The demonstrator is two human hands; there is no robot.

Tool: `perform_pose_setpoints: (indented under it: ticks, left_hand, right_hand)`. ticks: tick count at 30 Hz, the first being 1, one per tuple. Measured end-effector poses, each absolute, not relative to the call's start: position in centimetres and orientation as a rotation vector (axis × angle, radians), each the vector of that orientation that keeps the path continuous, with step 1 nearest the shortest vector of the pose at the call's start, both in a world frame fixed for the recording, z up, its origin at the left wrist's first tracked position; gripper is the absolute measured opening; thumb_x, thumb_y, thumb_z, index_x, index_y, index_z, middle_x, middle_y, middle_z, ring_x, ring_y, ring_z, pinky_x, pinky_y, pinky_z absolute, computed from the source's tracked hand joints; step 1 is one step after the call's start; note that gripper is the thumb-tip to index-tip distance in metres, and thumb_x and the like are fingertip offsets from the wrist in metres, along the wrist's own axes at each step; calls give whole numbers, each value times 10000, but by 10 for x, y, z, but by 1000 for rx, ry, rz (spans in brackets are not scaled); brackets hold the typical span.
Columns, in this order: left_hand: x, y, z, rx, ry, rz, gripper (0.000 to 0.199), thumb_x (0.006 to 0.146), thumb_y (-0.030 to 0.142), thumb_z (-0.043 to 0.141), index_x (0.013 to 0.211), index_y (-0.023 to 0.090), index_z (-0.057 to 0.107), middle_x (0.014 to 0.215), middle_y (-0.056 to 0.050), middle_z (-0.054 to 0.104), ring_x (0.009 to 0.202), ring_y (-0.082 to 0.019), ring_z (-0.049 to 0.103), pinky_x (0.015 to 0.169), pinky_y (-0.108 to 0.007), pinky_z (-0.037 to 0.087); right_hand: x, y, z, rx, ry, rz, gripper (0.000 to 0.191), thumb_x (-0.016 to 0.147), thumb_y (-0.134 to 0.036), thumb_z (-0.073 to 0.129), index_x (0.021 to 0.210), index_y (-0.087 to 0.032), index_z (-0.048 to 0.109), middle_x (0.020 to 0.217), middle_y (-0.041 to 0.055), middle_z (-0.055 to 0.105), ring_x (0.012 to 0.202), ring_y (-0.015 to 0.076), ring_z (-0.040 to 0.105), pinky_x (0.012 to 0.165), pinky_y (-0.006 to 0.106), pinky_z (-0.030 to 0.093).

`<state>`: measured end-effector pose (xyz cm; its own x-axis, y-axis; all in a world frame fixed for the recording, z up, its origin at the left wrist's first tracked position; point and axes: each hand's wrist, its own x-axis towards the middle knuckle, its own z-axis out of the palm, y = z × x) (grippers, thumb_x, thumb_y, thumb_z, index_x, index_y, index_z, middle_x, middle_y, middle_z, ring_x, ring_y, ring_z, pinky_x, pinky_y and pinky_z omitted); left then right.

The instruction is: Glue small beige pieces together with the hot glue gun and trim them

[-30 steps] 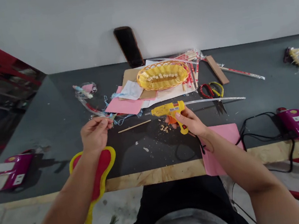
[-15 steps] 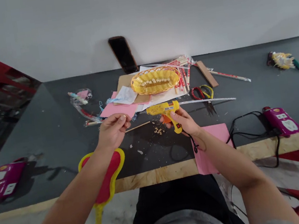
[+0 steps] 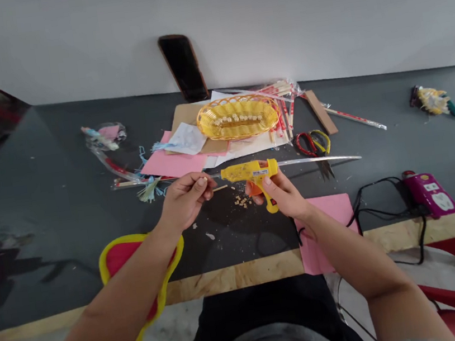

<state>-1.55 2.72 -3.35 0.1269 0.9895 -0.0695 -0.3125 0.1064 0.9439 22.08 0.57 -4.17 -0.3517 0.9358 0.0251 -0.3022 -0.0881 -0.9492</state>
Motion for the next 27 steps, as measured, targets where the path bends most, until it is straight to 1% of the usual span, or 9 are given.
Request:
perform_pose_setpoints:
  ticks: [6,9,12,19,27]
  left_hand:
    - [-16,22,-38,1009,982,1173,320,719,454,826,853,173,754,738,-46,737,540,-99,560,534,-236,442]
    - [-17,22,-40,1034,1000,1163,324,732,463,813,857,170,754,738,-51,739,535,-102,556,532,-238,442]
    - [-17,21,-38,1070,1009,1173,318,752,471,795,844,169,752,734,-52,737,538,-101,554,529,-231,438]
    - [-17,18,-30,1179,1069,1167,334,785,502,756,786,169,729,704,-50,721,529,-103,536,508,-224,419]
    - [-18,18,-29,1240,1098,1148,343,821,515,713,790,174,716,710,-46,718,531,-108,536,518,-234,415]
  right_hand:
    - [220,3,-43,-803,-1266,1612,421,927,-568,563,1247,-297,525,912,33,646,620,128,525,615,317,499]
    - [220,3,-44,-842,-1274,1598,461,920,-595,556,1266,-294,515,892,36,643,610,134,520,606,327,509]
    - [221,3,-43,-847,-1292,1597,467,921,-603,547,1269,-295,509,894,37,641,615,135,526,609,329,512]
    - [219,4,-41,-785,-1306,1601,433,940,-563,543,1280,-299,499,943,47,640,608,126,511,600,324,500]
    - [219,3,-39,-851,-1322,1609,463,919,-609,540,1263,-300,508,901,39,634,599,130,492,589,322,494]
